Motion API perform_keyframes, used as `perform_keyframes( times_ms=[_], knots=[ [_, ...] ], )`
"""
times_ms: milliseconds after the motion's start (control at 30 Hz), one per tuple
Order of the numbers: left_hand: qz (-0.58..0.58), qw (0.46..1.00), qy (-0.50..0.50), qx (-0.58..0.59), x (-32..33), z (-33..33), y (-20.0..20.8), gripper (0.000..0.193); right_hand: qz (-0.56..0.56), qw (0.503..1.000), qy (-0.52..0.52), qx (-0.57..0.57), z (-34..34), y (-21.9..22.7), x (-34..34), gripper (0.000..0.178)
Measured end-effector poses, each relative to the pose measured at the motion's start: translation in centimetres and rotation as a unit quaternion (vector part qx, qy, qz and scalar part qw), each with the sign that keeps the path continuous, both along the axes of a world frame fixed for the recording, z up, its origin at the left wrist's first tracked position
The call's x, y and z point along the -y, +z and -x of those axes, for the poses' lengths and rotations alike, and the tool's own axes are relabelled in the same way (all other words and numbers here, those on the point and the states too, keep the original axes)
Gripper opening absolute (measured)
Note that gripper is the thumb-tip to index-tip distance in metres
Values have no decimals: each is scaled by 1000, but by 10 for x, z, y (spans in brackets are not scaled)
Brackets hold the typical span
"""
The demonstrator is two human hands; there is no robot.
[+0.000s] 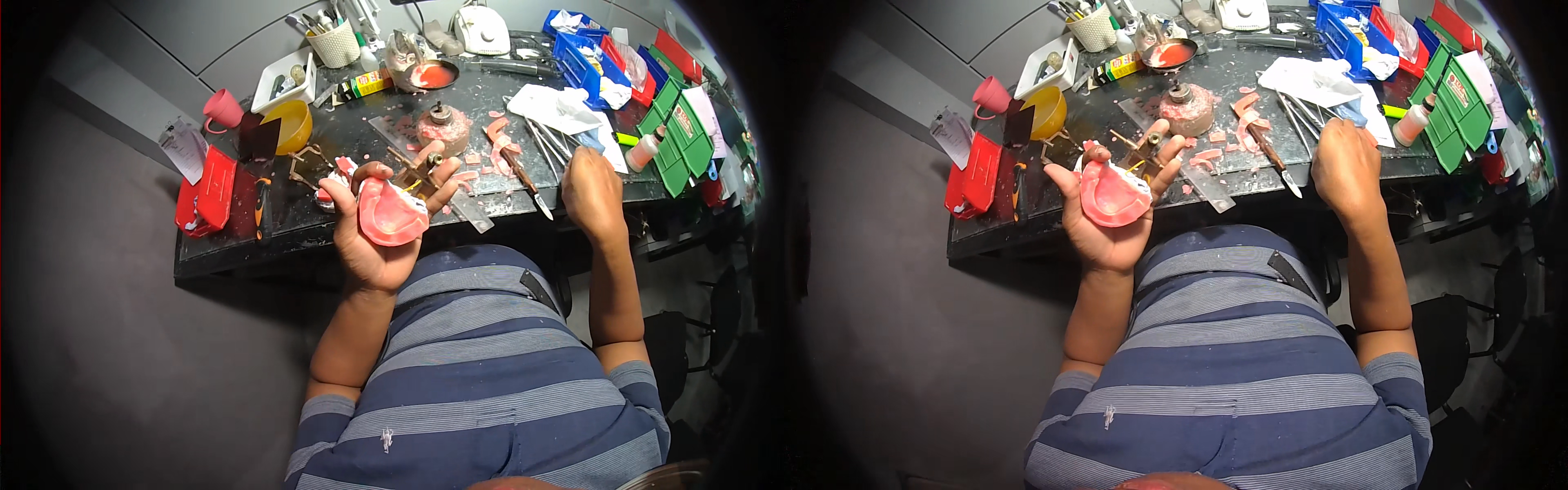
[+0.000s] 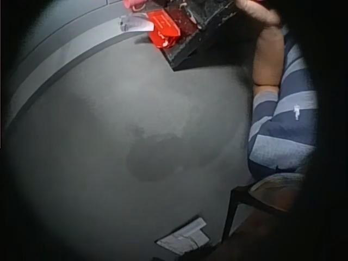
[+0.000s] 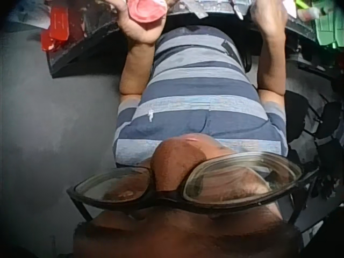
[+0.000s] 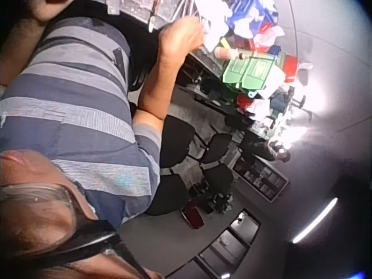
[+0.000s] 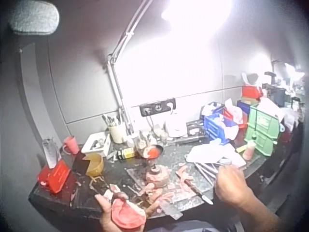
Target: The person shapes pink wax on a dental model using a waxing tool and a spatula. They rotate the model by hand and heat the spatula over a burner on the workbench to smooth the wax surface around the prosthetic teeth.
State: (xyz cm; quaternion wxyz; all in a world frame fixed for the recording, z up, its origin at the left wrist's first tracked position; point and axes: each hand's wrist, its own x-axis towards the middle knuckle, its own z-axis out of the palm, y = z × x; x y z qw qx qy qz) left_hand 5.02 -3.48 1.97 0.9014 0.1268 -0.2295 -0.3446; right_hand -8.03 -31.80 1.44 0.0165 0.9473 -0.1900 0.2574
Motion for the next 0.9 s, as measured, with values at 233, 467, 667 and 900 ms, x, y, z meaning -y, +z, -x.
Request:
perform_keyframes(
  times_ms=[233, 467, 667, 900],
  knots=[
    [-26, 998, 53, 13, 2, 3, 2, 69, -153, 985, -38, 73, 0, 17, 6, 31],
    [-67, 993, 70, -60, 7, 11, 15, 81, -453, 858, 112, 214, 10, 33, 20, 17],
    [-35, 994, -2, -108, 2, 6, 14, 72, -551, 754, 254, 252, 13, 51, -36, 15],
    [-153, 985, 16, -74, 6, 8, 16, 68, -566, 695, 375, 235, 9, 54, -62, 16]
  ],
)
